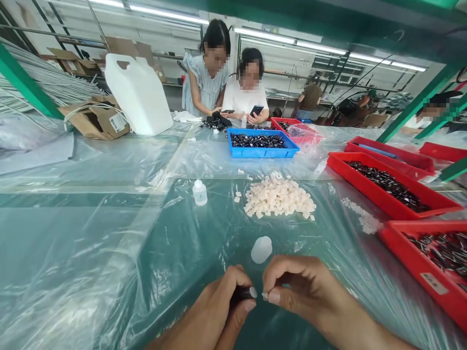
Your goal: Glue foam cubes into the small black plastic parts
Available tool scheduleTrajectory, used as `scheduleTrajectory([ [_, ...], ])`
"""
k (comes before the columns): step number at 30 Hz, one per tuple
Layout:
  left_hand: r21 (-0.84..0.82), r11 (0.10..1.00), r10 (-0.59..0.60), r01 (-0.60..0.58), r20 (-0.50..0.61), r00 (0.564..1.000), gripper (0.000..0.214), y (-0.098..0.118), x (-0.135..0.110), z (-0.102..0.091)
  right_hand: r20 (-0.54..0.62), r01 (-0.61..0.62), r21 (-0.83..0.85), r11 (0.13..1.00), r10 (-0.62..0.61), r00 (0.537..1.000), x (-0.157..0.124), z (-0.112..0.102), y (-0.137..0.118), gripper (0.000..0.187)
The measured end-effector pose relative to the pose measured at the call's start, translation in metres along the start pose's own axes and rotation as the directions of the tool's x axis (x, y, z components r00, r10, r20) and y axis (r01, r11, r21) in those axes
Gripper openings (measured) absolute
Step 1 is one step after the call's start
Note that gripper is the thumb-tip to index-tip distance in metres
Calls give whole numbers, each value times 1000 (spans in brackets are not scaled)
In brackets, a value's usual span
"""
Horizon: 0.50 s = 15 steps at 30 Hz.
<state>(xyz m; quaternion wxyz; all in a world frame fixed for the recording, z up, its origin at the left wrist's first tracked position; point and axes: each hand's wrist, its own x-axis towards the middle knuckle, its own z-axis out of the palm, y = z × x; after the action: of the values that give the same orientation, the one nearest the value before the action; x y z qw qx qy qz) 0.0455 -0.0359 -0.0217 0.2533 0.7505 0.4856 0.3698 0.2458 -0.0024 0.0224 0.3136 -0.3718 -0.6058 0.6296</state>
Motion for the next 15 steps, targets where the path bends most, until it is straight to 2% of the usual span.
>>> scheduleTrajectory([
  [3,-18,1000,-12,13,68,998,36,-1,-1,-2,33,-55,144,988,51,998,6,5,12,22],
  [7,-87,994,-40,62,230,972,22,-4,1,-11,65,-127,206,970,116,991,7,4,12,27],
  [10,-80,990,-81,118,368,926,16,-4,2,-21,122,-196,230,953,172,978,8,1,10,27],
  [13,-30,990,-106,141,511,853,10,-2,3,-29,192,-274,259,926,229,954,8,-3,13,28],
  [15,-24,991,-96,133,568,817,8,-1,4,-33,240,-326,284,902,263,935,8,-5,16,30],
])
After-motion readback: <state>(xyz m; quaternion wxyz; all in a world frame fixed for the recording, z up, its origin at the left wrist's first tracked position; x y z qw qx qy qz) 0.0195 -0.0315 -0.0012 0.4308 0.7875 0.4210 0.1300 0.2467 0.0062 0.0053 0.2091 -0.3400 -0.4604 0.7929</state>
